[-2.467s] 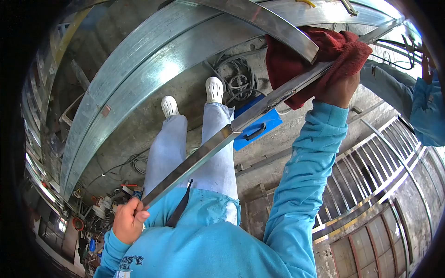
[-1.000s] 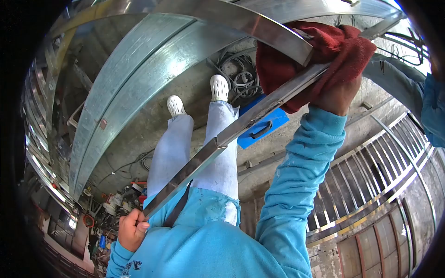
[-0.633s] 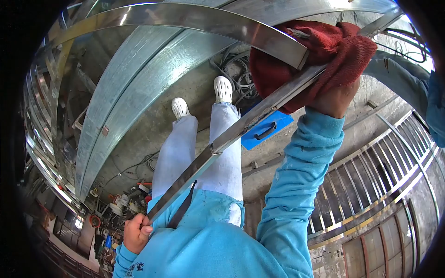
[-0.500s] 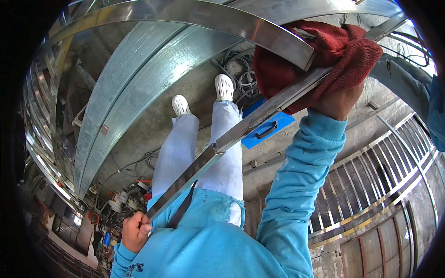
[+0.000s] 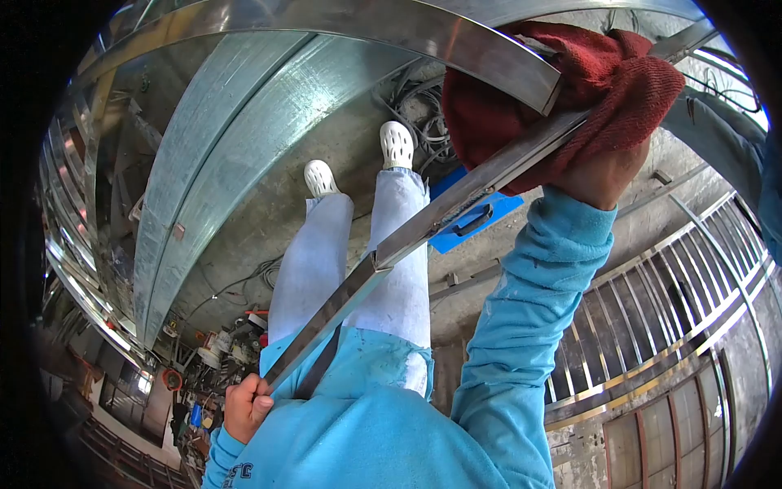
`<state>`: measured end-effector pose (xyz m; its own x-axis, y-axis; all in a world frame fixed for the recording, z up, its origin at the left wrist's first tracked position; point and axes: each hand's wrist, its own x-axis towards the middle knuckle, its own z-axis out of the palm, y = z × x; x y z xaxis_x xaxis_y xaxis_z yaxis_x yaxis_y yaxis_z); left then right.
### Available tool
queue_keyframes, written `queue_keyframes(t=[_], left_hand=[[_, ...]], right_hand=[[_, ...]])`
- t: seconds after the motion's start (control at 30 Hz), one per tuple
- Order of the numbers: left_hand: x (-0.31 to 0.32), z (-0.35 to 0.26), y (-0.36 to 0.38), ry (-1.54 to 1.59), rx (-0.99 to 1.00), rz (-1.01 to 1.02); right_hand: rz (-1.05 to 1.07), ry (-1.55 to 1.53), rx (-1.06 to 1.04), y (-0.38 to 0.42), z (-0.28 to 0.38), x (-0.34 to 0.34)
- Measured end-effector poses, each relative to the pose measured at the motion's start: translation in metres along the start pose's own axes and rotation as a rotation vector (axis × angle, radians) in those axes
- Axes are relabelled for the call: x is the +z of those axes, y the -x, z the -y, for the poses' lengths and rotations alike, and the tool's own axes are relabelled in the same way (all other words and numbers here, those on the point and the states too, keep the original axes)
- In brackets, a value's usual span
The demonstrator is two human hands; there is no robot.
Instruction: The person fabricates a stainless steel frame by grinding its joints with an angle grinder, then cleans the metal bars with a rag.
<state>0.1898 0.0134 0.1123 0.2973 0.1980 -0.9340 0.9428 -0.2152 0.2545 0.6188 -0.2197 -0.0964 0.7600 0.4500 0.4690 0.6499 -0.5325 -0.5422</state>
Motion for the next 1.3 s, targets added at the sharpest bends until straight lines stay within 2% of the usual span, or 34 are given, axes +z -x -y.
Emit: queue_keyframes(t=[0.13,0.23,0.37,0.43,0.57,0.63,0.67,0.7,0.77,0.83,0.93,0.97,1.1,1.2,1.23,1.3], left_hand=[[-0.006,-0.008,0.009,0.01,-0.036,-0.005],[-0.007,-0.016,0.012,0.007,-0.057,0.003],[-0.008,-0.014,0.013,-0.007,-0.071,-0.011],[-0.009,-0.013,0.013,-0.016,-0.055,-0.008],[-0.013,-0.011,0.009,0.002,-0.041,0.018],[-0.014,-0.006,0.006,0.006,-0.026,0.029],[-0.015,-0.003,0.005,0.007,-0.02,0.028],[-0.017,0.0,0.005,-0.02,-0.021,0.052],[-0.026,0.006,0.005,-0.074,-0.022,0.069],[-0.035,0.011,0.01,-0.083,0.029,-0.005],[-0.055,0.036,0.027,-0.101,0.141,-0.098],[-0.063,0.035,0.036,-0.113,0.125,-0.173],[-0.1,0.057,0.069,-0.105,0.329,-0.523],[-0.128,0.083,0.112,0.245,0.385,-0.925],[-0.138,0.093,0.131,0.351,0.403,-1.073],[-0.16,0.1,0.176,0.625,0.618,-1.207]], right_hand=[[0.055,0.147,-0.095,0.002,0.003,-0.007],[-0.063,-0.383,0.373,0.006,-0.006,-0.005],[-0.094,-0.28,0.309,0.002,0.006,-0.007],[-0.117,-0.331,0.321,0.002,0.007,-0.006],[-0.178,-0.631,0.42,0.0,0.007,-0.002],[-0.138,-0.301,0.185,-0.005,0.009,-0.003],[-0.085,0.099,-0.071,-0.011,0.013,-0.006],[-0.089,0.151,-0.1,-0.011,0.01,-0.006],[-0.112,-0.054,0.13,-0.001,0.005,-0.009],[-0.155,-0.291,0.4,0.005,-0.008,-0.01],[-0.13,-0.41,0.654,0.008,-0.046,-0.01],[-0.098,-0.405,0.714,0.011,-0.06,-0.011],[0.162,-0.212,0.847,0.05,-0.101,-0.026],[0.541,0.092,0.783,0.115,-0.094,-0.029],[0.665,0.173,0.732,0.131,-0.07,-0.027],[0.974,0.408,0.62,0.108,0.076,-0.029]])
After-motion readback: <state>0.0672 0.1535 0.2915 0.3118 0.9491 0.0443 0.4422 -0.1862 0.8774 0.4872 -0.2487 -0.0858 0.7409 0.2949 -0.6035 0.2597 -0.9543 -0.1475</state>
